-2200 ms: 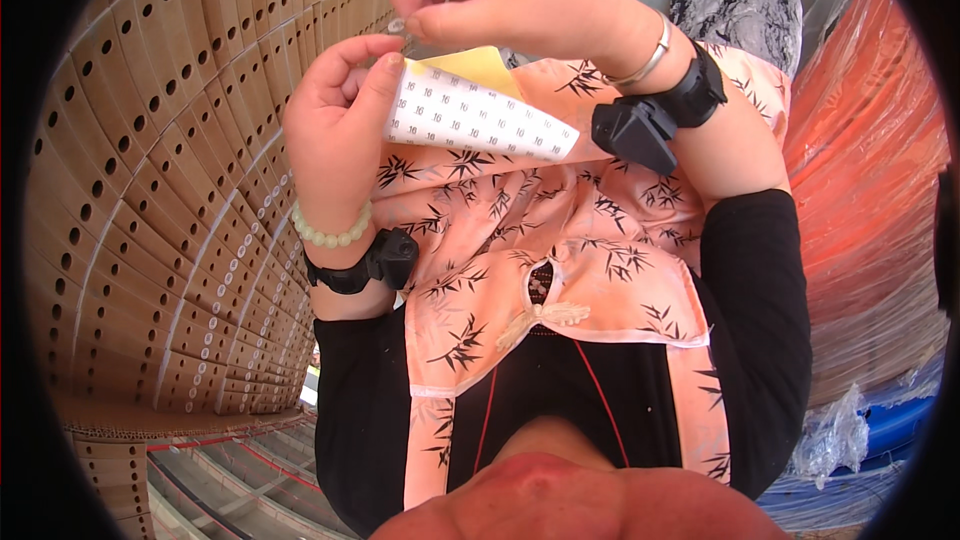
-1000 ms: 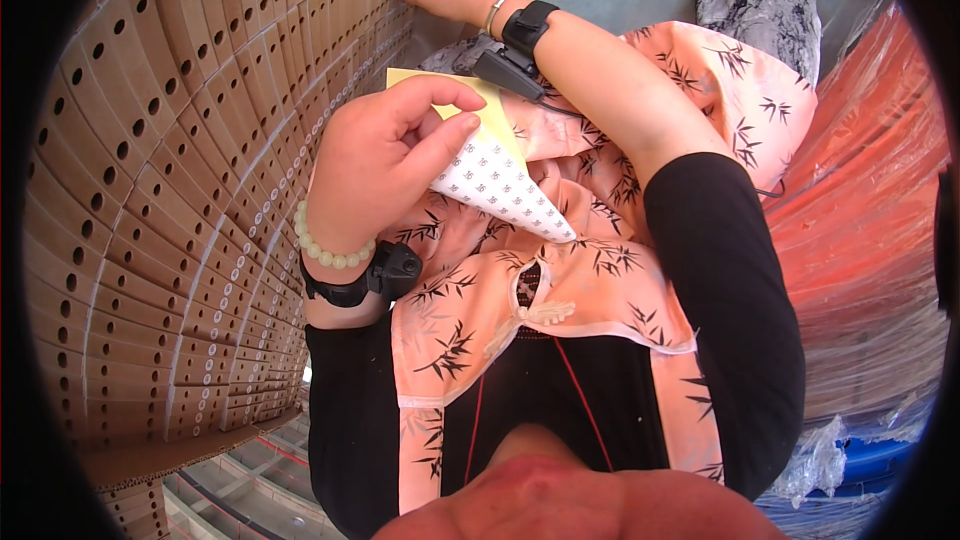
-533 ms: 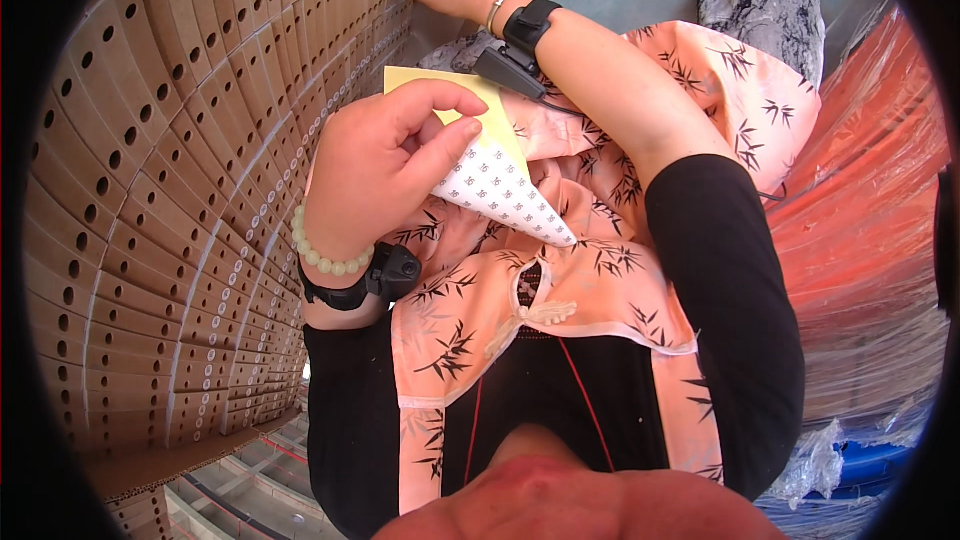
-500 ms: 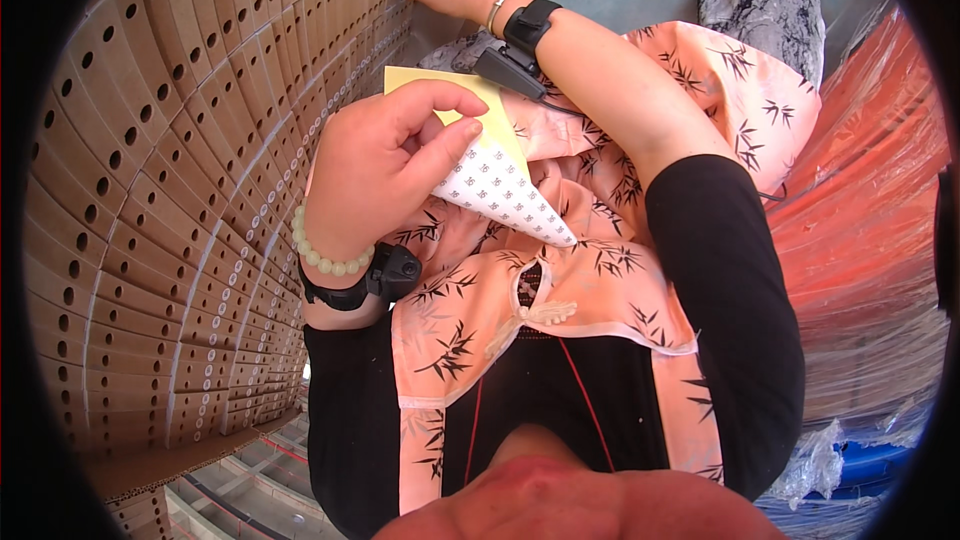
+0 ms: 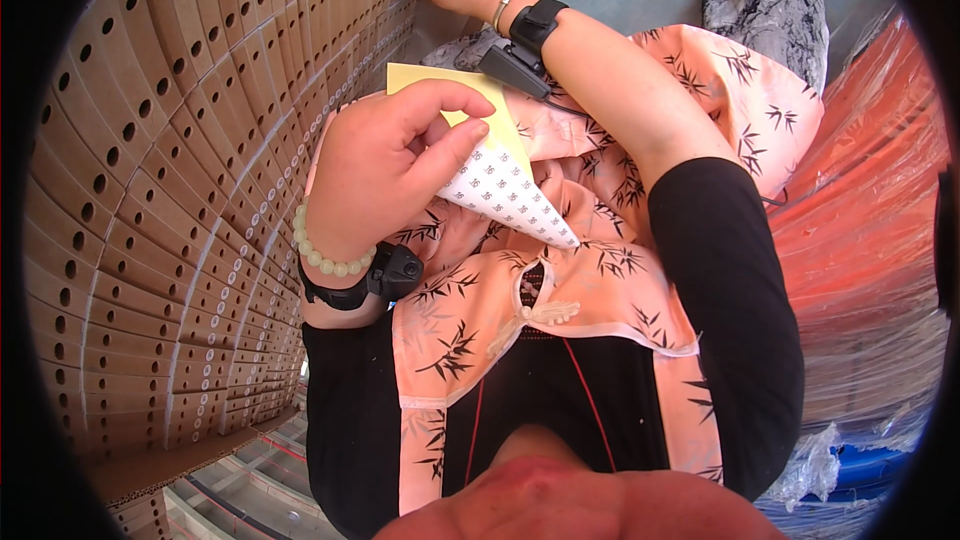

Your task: Peel circular labels from a large sheet and apply them to small cardboard or paper slips.

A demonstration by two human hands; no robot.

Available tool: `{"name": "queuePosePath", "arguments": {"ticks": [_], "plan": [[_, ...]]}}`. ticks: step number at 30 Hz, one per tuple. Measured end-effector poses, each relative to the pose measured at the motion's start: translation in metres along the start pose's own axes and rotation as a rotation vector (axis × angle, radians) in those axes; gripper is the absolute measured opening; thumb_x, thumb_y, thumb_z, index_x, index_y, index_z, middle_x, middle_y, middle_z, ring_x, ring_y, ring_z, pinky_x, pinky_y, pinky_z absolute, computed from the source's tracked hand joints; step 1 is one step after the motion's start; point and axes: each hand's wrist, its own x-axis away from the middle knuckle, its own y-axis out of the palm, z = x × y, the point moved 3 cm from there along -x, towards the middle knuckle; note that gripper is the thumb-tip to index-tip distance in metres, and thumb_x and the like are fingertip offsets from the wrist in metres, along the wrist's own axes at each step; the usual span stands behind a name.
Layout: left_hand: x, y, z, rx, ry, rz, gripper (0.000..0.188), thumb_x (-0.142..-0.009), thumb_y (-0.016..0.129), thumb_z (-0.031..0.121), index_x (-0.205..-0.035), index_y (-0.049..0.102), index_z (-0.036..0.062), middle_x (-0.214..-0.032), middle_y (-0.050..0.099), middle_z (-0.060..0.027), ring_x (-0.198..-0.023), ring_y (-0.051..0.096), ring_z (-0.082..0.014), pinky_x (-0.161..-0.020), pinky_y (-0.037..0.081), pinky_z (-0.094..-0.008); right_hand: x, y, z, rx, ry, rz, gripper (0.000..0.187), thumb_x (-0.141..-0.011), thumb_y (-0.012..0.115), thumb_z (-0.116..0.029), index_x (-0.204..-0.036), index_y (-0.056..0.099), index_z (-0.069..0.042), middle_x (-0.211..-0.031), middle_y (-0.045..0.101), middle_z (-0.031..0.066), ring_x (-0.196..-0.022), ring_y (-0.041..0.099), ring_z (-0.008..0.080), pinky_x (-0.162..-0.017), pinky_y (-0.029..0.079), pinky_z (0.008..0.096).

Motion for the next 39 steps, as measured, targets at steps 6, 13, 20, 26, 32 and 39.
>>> {"name": "queuePosePath", "arguments": {"ticks": [6,13,20,26,32,39], "plan": [[0.000,0.001,0.001,-0.007,-0.018,0.001,0.014,-0.087,0.071,0.012,-0.100,0.070,0.0062,-0.063,0.064,-0.0047,-0.054,0.059,-0.0095,-0.051,0.044,-0.0249,0.000,0.001,0.002,-0.005,-0.021,-0.010,0.014,-0.084,0.067,-0.021,-0.090,0.064,-0.009,-0.080,0.067,0.0081,-0.073,0.064,0.0268,-0.070,0.051,0.0372],[0.000,0.000,0.002,-0.028,-0.011,-0.008,0.015,-0.087,0.071,0.013,-0.101,0.070,0.0064,-0.063,0.064,-0.0046,-0.054,0.060,-0.0096,-0.051,0.044,-0.0249,0.001,0.000,0.000,-0.014,0.003,-0.023,0.014,-0.084,0.068,-0.022,-0.091,0.065,-0.010,-0.082,0.068,0.0085,-0.076,0.065,0.0278,-0.071,0.051,0.0375],[0.000,0.001,0.001,-0.041,0.001,-0.002,0.015,-0.087,0.071,0.013,-0.100,0.070,0.0065,-0.062,0.063,-0.0042,-0.054,0.059,-0.0095,-0.051,0.044,-0.0249,0.000,0.003,0.000,0.042,-0.044,0.041,0.015,-0.082,0.067,-0.022,-0.090,0.065,-0.010,-0.082,0.068,0.0087,-0.078,0.065,0.0298,-0.071,0.051,0.0394],[-0.001,0.001,0.002,-0.039,-0.017,-0.007,0.014,-0.088,0.071,0.013,-0.101,0.070,0.0062,-0.061,0.061,-0.0033,-0.053,0.057,-0.0088,-0.051,0.043,-0.0244,0.007,0.007,-0.010,0.130,-0.013,0.187,0.013,-0.083,0.067,-0.022,-0.089,0.066,-0.011,-0.086,0.070,0.0097,-0.081,0.067,0.0309,-0.073,0.053,0.0412],[0.000,0.001,0.001,-0.056,-0.017,-0.001,0.015,-0.087,0.071,0.013,-0.100,0.070,0.0062,-0.060,0.060,-0.0037,-0.052,0.056,-0.0095,-0.050,0.043,-0.0254,0.019,-0.017,-0.032,0.658,-0.245,0.213,0.016,-0.086,0.068,-0.023,-0.092,0.067,-0.008,-0.087,0.072,0.0069,-0.081,0.069,0.0244,-0.072,0.055,0.0350],[-0.002,0.002,0.002,-0.079,-0.005,0.011,0.015,-0.087,0.071,0.013,-0.100,0.070,0.0069,-0.061,0.060,-0.0043,-0.053,0.056,-0.0108,-0.051,0.043,-0.0265,-0.001,-0.061,-0.031,0.704,-0.160,0.161,0.045,-0.079,0.071,-0.047,-0.088,0.065,-0.003,-0.080,0.067,0.0178,-0.078,0.068,0.0354,-0.070,0.054,0.0449]]}}
